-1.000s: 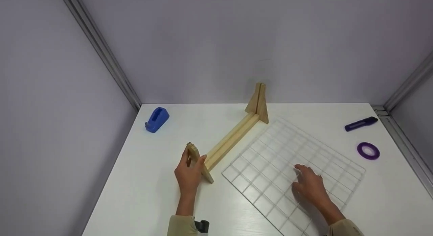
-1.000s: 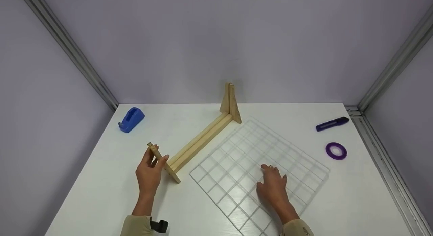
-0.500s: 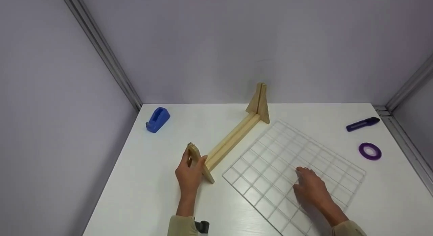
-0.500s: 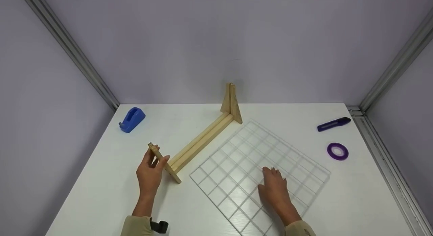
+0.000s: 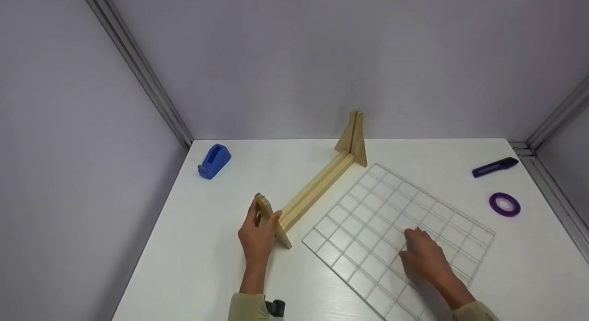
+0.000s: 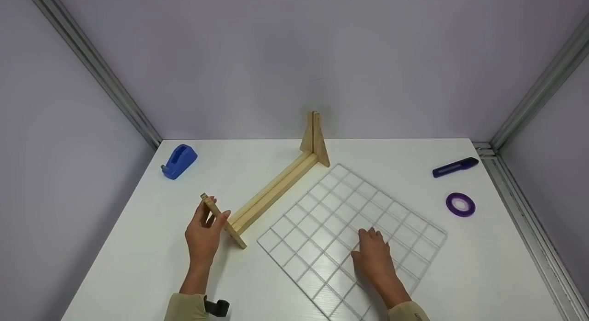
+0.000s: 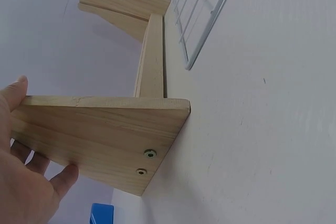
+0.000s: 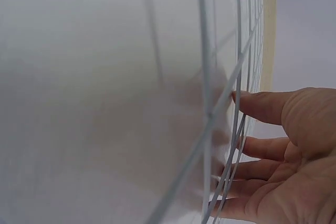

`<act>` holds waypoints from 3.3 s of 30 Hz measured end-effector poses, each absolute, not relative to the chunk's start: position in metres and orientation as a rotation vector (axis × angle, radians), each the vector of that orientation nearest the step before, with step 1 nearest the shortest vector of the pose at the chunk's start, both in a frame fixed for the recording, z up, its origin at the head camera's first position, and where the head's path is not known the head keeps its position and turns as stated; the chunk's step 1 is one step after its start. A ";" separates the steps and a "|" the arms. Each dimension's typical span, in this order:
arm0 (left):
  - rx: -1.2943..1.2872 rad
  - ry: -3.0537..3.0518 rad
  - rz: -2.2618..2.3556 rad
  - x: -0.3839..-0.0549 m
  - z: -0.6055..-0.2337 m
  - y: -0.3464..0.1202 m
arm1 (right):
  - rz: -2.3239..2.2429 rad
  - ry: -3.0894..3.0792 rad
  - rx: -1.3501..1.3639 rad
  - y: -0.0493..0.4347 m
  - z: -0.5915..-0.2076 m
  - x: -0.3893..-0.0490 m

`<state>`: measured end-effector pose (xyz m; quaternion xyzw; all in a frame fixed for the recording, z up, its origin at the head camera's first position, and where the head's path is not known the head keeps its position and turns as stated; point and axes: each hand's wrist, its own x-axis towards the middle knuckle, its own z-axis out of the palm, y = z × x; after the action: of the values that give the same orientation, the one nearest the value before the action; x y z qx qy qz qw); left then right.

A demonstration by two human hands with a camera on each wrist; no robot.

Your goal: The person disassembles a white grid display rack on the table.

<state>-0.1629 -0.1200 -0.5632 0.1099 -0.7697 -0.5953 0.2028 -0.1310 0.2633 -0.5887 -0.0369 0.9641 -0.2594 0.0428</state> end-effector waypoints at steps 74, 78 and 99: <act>-0.045 -2.546 -1.717 -0.167 -0.577 -0.168 | -0.564 2.950 -0.196 0.231 -0.602 -0.124; -0.031 -2.526 -1.710 -0.164 -0.578 -0.164 | -0.590 2.942 -0.222 0.236 -0.604 -0.126; 0.025 -2.466 -1.547 -0.141 -0.586 -0.145 | -0.576 2.880 -0.409 0.254 -0.596 -0.139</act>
<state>-0.1414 -0.1450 -0.5858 0.0086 -0.8415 -0.5278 0.1149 -0.1387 0.2538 -0.5960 -0.1372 0.9675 -0.1933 0.0880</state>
